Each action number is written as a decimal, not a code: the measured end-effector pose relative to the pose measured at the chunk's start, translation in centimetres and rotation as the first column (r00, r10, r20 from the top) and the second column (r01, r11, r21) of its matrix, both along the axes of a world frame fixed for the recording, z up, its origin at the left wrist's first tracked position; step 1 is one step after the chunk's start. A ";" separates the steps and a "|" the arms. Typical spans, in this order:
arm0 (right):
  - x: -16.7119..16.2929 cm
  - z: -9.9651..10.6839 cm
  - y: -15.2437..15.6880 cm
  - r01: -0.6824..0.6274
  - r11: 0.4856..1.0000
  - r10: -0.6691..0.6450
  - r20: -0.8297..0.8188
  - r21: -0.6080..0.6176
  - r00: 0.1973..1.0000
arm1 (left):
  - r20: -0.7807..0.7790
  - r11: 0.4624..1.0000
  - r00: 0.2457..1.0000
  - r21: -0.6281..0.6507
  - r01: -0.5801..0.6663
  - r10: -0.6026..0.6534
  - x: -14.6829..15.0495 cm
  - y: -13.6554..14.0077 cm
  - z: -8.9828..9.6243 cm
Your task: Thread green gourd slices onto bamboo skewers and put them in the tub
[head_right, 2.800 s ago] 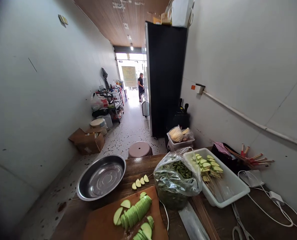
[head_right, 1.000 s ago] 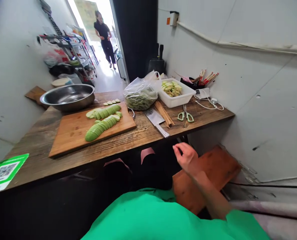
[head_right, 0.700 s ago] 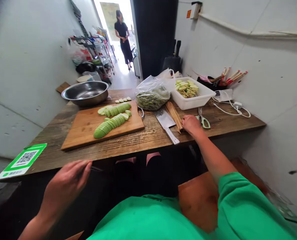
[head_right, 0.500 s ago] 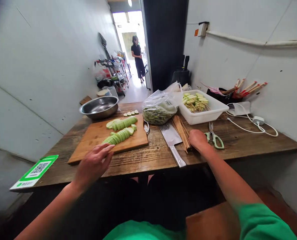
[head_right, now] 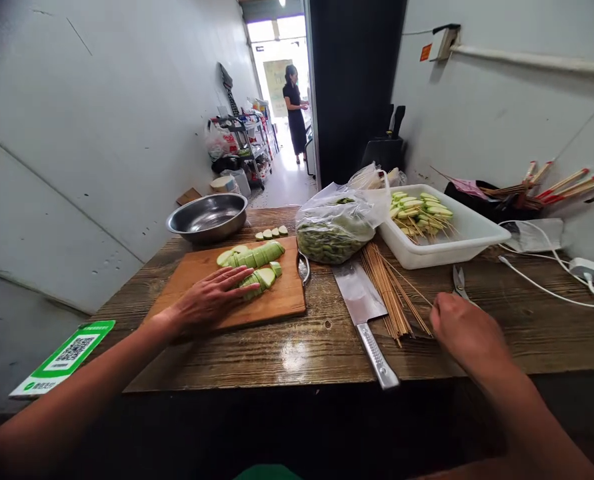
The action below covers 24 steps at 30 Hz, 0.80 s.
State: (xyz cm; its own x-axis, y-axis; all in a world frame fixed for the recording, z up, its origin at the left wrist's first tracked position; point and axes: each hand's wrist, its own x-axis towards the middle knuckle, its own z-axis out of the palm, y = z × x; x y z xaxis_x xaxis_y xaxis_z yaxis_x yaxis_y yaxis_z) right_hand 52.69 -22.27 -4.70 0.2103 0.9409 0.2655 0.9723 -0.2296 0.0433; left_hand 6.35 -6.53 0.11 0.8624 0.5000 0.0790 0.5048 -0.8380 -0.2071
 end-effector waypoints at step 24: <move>-19.8 -0.4 -10.8 -0.083 0.899 0.307 -0.484 0.430 0.819 | 0.185 0.994 0.982 -0.093 0.052 -0.034 4.1 0.5 0.3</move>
